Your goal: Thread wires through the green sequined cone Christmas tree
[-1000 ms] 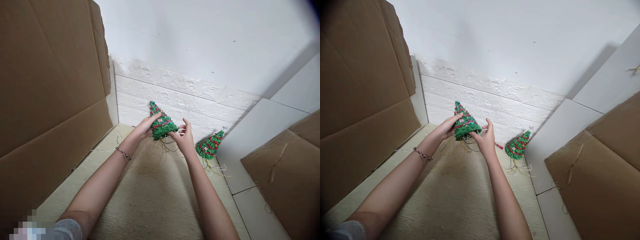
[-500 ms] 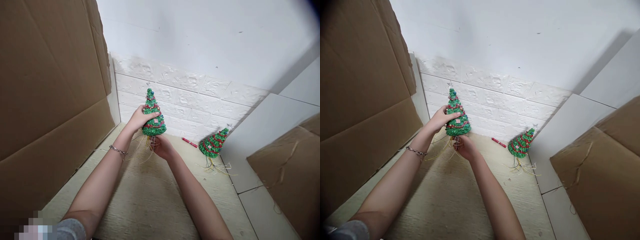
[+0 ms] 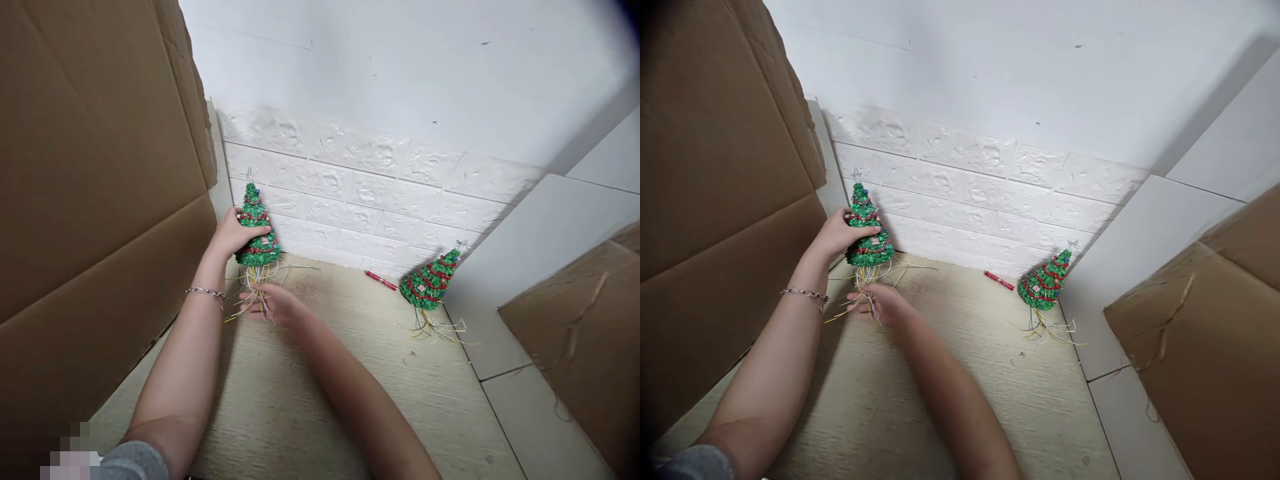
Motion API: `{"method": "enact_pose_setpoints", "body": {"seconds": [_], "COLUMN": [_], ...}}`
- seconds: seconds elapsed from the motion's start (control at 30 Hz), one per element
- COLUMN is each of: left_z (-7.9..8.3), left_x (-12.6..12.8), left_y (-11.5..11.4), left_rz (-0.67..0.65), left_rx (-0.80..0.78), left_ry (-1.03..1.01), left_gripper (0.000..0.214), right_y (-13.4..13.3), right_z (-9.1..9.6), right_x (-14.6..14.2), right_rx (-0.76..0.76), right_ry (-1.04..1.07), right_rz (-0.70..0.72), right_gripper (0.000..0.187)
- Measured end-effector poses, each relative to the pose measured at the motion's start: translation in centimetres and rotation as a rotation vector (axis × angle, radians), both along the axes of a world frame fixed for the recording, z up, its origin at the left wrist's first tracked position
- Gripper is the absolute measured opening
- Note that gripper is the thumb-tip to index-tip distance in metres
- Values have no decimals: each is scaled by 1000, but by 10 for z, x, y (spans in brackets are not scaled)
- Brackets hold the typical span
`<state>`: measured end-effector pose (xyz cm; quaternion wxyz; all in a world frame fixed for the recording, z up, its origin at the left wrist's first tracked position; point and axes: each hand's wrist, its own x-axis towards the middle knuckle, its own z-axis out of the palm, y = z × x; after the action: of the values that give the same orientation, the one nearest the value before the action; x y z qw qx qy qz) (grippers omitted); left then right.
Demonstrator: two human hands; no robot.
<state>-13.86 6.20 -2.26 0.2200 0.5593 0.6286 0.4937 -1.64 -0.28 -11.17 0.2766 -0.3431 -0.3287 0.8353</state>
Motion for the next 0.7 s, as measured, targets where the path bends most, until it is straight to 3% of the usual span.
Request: {"method": "enact_pose_setpoints", "body": {"seconds": [0.2,0.37,0.53,0.7], "left_z": [-25,-31,-29,-30], "left_x": [-15,-17,-18,-22], "left_y": [11,12,10,10], "left_rz": [53,64,64,68], "left_rx": [-6,-76,-88,-97], "left_ry": [47,157,174,196], "left_gripper": [76,82,82,81], "right_y": [0,0,-11,-37], "right_z": [-8,-1,27,74], "right_x": [12,44,86,132], "right_rx": [95,135,263,529], "right_ry": [-76,-129,-294,-450], "right_rz": [-47,-24,38,-114], "right_gripper": [10,10,23,28]}}
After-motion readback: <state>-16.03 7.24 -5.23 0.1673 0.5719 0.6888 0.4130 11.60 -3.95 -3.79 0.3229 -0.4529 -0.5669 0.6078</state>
